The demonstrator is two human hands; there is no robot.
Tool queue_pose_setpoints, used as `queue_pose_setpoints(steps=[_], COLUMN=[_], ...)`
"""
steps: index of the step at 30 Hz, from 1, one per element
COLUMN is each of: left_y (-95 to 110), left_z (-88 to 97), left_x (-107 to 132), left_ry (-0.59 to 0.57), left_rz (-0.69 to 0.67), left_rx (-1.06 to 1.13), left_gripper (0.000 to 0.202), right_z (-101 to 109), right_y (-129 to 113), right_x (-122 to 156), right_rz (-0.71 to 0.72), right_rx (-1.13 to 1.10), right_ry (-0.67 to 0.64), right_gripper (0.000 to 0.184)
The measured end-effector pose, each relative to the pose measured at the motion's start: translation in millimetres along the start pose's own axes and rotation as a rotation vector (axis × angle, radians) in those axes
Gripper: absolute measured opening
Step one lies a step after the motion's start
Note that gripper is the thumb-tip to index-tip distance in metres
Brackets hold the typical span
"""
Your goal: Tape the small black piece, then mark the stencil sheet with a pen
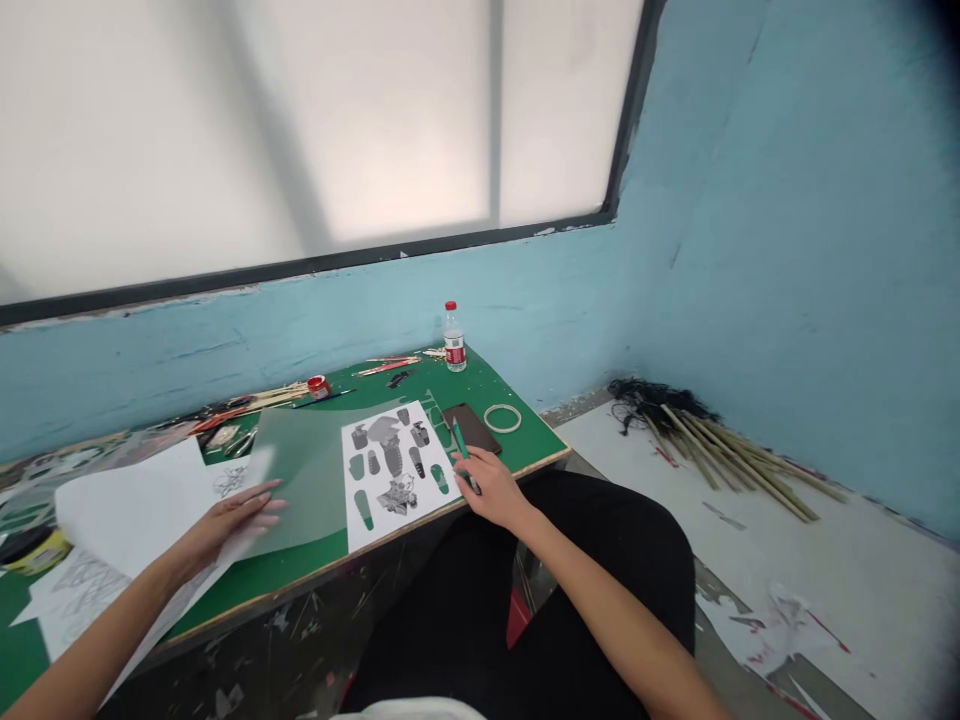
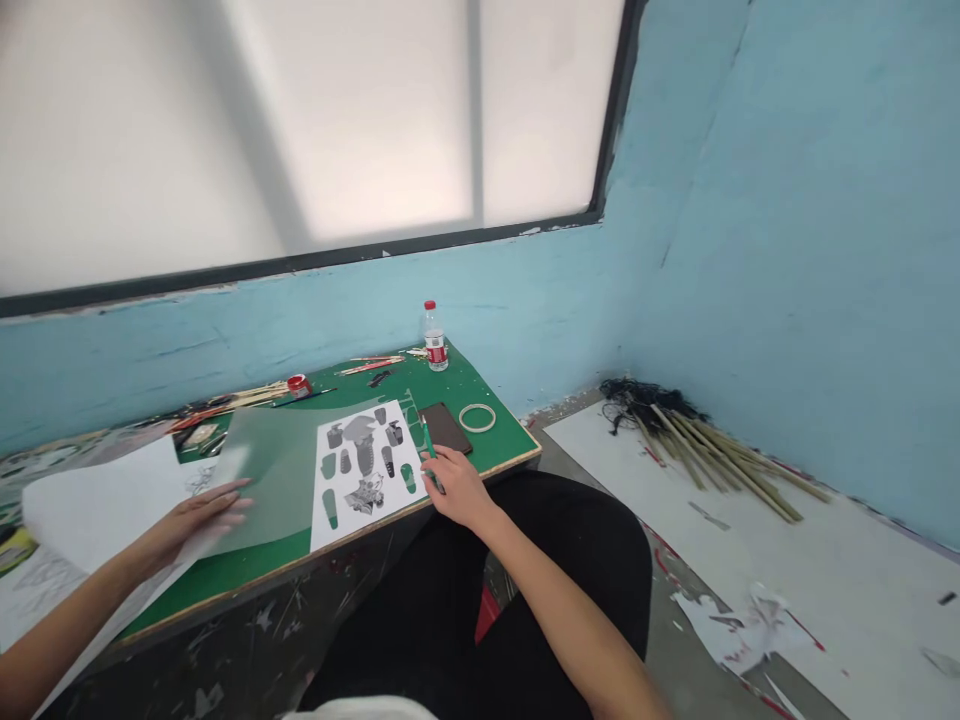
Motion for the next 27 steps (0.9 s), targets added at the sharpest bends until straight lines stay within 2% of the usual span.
queue_pose_setpoints(steps=[5,12,19,27], left_y=[-1.0,0.1,-5.6,-12.9], left_z=[-0.3,1.7,14.5,18.6], left_x=[-1.6,2.8,7.7,5.9], left_ry=[-0.026,-0.011,0.066,0.057], left_rz=[0.004,0.018,0.04,0.074], left_rx=[0.003,0.006,0.049,0.107], left_gripper=[0.087,0.086,0.084,0.082], right_z=[-8.9,-13.6,-9.8,-5.1], right_y=[-13.8,-19.7,-23.7,-24.9], right_x=[1.3,5.7,6.7,6.4], right_rz=[0.124,0.228,0.282,0.284], right_rx=[0.015,-0.023,-0.043,-0.053], right_ry=[-0.085,-0.131,-0.101,-0.057], right_gripper=[0.023,0.019,0.024,0.021])
Point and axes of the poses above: each hand's wrist, its own x-axis away from the middle knuckle, its own z-axis out of the back of the hand, y = z × x, the point moved 4 cm from there along -x, towards the middle knuckle, and after that the axes turned 11 degrees about -y, right-handed, at the moved point
